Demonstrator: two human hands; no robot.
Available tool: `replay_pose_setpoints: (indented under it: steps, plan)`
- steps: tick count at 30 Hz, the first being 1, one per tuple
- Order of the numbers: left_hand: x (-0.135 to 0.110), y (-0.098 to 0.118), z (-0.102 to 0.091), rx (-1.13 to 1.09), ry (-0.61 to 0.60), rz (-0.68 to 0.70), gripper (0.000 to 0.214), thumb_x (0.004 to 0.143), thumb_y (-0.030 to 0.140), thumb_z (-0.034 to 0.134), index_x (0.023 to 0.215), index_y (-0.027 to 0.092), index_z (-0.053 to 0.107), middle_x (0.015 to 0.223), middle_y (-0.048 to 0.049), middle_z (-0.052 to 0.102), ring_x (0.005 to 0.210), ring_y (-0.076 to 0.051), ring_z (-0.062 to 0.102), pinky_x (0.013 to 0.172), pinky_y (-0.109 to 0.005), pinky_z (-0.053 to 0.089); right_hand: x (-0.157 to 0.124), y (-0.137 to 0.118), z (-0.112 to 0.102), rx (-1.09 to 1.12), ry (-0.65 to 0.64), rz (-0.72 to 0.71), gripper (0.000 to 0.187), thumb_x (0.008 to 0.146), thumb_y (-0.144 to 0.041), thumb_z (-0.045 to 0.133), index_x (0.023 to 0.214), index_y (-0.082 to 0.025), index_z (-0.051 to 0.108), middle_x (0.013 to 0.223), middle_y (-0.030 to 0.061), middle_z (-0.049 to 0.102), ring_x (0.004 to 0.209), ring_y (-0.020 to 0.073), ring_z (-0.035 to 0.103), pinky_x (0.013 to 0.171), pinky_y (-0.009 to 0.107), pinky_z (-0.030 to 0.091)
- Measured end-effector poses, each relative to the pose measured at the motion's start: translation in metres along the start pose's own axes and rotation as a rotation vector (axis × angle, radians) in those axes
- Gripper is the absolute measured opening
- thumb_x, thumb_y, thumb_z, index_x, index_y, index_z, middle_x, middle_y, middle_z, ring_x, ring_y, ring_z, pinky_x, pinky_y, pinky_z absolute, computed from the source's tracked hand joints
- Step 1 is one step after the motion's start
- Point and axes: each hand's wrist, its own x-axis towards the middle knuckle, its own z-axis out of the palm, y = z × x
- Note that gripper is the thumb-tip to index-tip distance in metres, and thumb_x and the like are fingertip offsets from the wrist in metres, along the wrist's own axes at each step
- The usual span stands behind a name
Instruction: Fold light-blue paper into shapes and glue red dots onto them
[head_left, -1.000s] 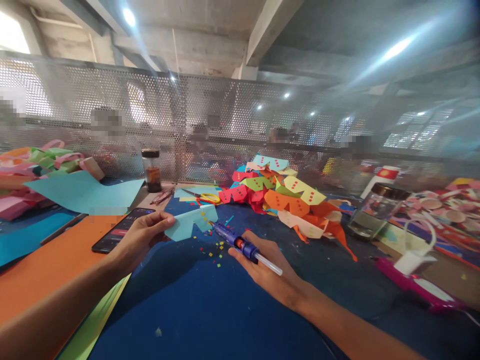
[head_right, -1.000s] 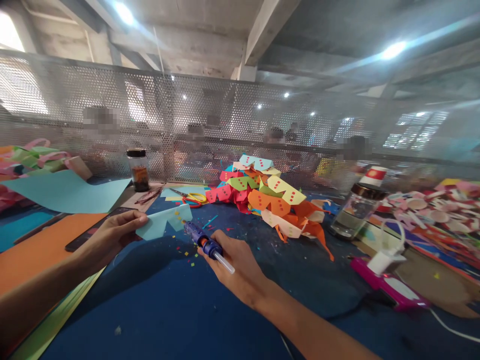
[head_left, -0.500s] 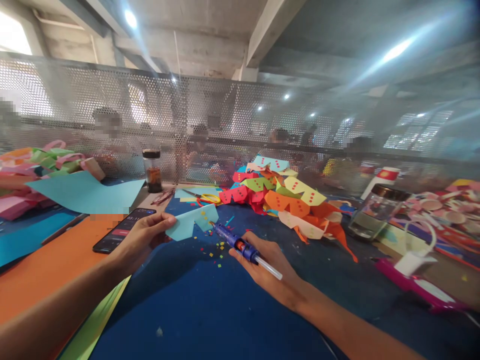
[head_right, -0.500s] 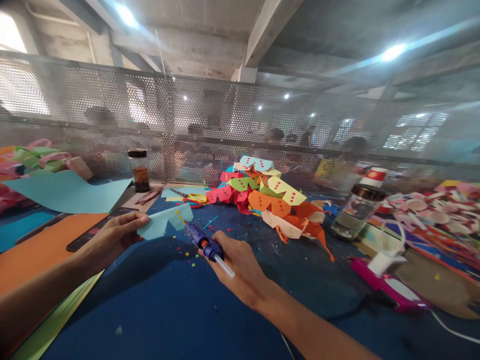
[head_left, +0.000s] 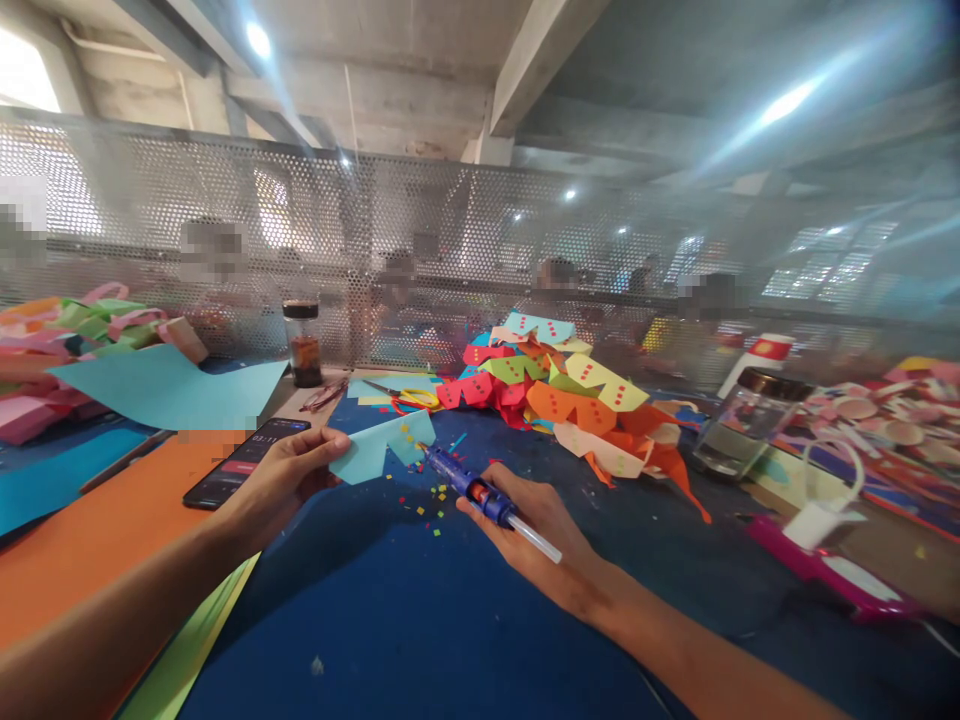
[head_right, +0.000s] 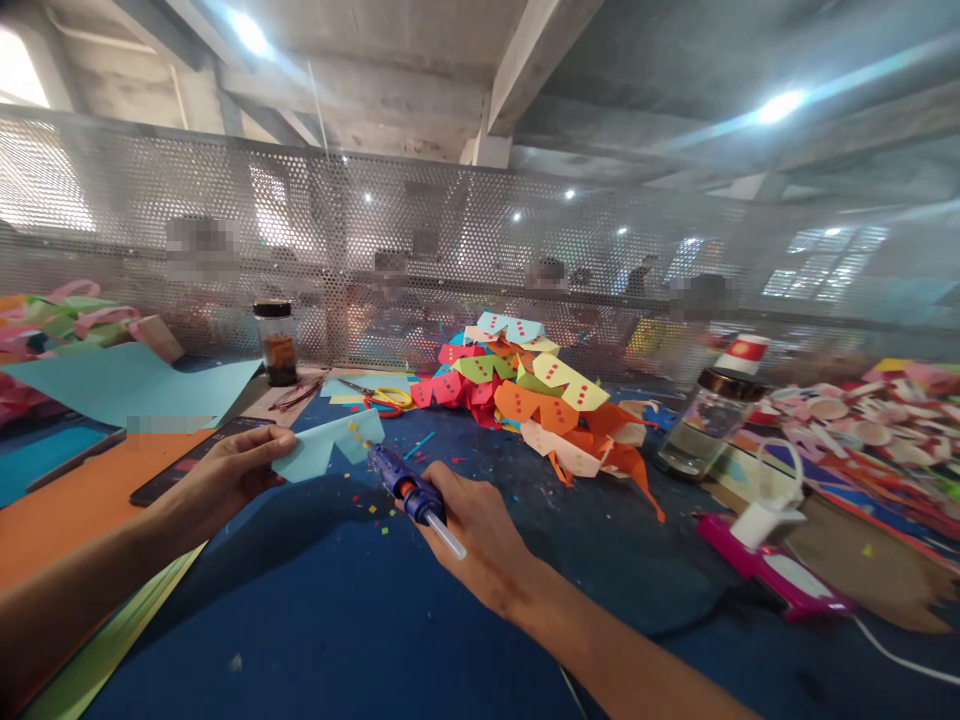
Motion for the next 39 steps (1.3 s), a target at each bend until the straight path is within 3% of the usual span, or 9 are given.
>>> replay_pose_setpoints:
  steps: [13, 23, 39]
  plan:
    - [-0.0002, -0.0002, 0.0016, 0.038, 0.003, 0.019, 0.027, 0.068, 0.033, 0.087, 0.074, 0.018, 0.066, 0.061, 0.0041, 0.064, 0.047, -0.008, 0.060, 0.049, -0.016, 0.051, -0.0005, 0.0064, 0.0039, -0.030, 0.006, -0.027, 0.020, 0.095, -0.039, 0.055, 0.085, -0.023, 0.050, 0.072, -0.0010, 0.065, 0.056, 0.0142, 0.056, 0.054, 0.026, 0.036]
    - [0.0000, -0.0049, 0.0017, 0.081, -0.002, 0.028, 0.026, 0.069, 0.035, 0.086, 0.074, 0.018, 0.067, 0.064, 0.0055, 0.060, 0.049, -0.005, 0.057, 0.053, -0.015, 0.052, 0.0013, 0.0011, 0.0014, -0.006, 0.041, -0.021, 0.025, 0.096, -0.041, 0.054, 0.080, -0.024, 0.047, 0.065, -0.0022, 0.060, 0.049, 0.0122, 0.049, 0.051, 0.027, 0.035]
    - [-0.0020, -0.0070, 0.0040, 0.189, -0.035, 0.040, 0.030, 0.074, 0.041, 0.082, 0.076, 0.017, 0.064, 0.067, 0.0044, 0.058, 0.054, -0.007, 0.054, 0.055, -0.017, 0.048, -0.0002, 0.0032, 0.0041, 0.009, 0.068, -0.057, 0.021, 0.095, -0.038, 0.057, 0.083, -0.024, 0.048, 0.064, -0.0055, 0.058, 0.050, 0.0106, 0.050, 0.051, 0.023, 0.036]
